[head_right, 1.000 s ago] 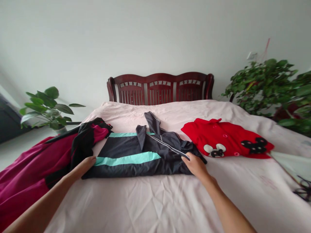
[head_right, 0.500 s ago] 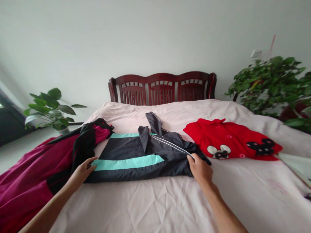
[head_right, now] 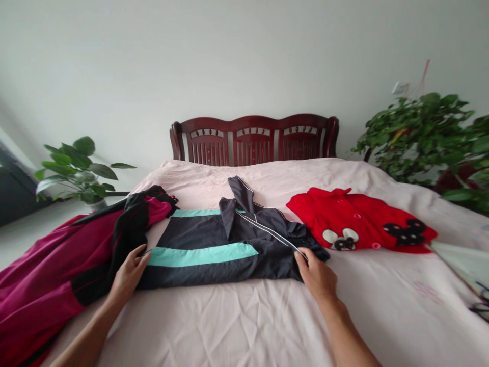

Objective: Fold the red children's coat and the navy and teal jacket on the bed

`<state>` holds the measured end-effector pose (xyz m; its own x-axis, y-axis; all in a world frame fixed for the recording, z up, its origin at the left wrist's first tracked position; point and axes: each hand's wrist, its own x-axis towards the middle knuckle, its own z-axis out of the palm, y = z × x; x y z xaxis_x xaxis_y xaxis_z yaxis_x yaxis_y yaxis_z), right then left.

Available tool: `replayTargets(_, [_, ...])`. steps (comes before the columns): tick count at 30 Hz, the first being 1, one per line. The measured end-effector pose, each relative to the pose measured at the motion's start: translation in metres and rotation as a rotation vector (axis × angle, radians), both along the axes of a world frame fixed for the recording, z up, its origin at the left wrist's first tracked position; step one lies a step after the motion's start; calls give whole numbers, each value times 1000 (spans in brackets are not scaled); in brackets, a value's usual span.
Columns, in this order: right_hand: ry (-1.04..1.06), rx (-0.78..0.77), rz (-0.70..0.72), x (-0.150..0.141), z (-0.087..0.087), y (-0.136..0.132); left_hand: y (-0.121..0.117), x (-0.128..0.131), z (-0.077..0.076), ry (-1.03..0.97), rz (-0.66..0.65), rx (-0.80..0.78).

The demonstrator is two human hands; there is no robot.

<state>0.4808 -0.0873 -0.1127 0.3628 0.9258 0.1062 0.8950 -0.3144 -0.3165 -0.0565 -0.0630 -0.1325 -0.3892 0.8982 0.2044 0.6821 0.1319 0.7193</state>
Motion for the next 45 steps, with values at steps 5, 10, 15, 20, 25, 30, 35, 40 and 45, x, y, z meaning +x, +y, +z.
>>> replayTargets(5, [-48,35,9,6,-4,-1,-19,-3,-9,27,-19,25])
replayTargets(10, [-59,3,-59,11,2,0,-26,1,0,119,-8,-12])
replayTargets(15, [-98,-88,-41,15,6,-5,-33,6,13,369,-32,-224])
replayTargets(20, [-272,188,10,-2,13,-8,-39,29,20,683,13,-9])
replayTargets(25, [-242,465,482,-81,6,-17,-40,99,8,598,-448,250])
replayTargets(30, [-293,341,781,-116,-26,-21,-32,122,-12,658,-671,69])
replayTargets(35, [-377,288,660,-60,-45,-10,-26,79,-9,806,-440,-165])
replayTargets(40, [-426,253,530,-17,-52,-11,-28,58,-4,909,-301,-241])
replayTargets(45, [-416,234,439,-9,-49,-18,-29,59,-4,899,-251,-262])
